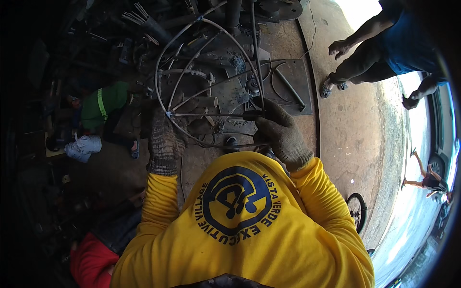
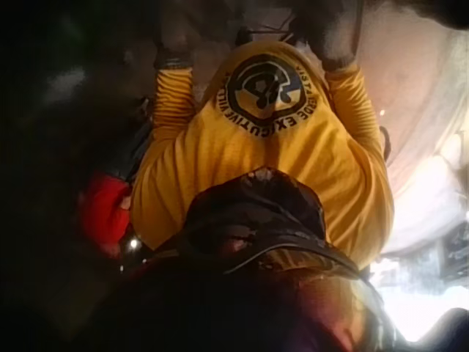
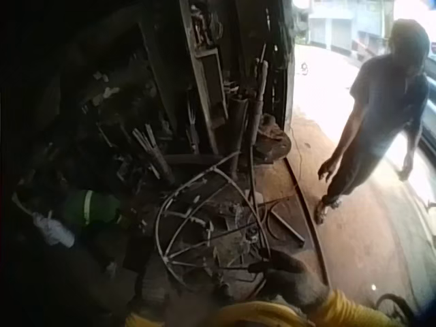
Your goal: The person holds curved metal rods together by hand and uses a welding electrode holder to join them. The person then picks up a chipping hammer to tap the welded joints.
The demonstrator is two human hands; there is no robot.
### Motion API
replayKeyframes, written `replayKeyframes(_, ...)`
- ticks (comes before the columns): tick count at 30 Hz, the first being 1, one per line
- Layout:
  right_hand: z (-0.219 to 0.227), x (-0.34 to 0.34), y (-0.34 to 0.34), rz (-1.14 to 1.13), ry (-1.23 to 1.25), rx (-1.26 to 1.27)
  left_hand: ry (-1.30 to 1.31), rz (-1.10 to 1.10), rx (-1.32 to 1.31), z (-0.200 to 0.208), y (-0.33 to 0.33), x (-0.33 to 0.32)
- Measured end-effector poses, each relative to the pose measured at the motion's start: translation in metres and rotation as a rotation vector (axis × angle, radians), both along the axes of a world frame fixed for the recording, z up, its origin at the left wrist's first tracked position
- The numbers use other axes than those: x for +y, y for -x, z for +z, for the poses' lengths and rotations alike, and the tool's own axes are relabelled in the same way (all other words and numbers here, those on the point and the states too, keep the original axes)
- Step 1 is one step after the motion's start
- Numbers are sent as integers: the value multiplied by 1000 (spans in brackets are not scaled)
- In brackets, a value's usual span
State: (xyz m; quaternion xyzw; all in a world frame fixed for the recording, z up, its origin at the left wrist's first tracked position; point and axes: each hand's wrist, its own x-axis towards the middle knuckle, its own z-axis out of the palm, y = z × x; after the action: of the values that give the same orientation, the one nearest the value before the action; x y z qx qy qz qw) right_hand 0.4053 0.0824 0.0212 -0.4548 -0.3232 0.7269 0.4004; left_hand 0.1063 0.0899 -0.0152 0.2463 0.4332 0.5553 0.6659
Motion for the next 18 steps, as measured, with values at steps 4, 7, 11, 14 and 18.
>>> replayKeyframes(4, -4, -4, 7, -31, 7, 26, -124, -24, 990, -35, 28, -3)
replayKeyframes(7, -7, -6, 10, -41, 6, 32, -109, -48, 1093, 24, -11, 3)
replayKeyframes(11, 0, -8, 18, -32, 6, 15, -323, 40, 1645, -36, 24, -12)
replayKeyframes(14, -3, -7, 17, -31, -28, -25, -293, 8, 1544, -35, 24, -8)
replayKeyframes(18, -5, -3, 13, -15, -76, -73, -183, -32, 1221, -14, 14, -2)
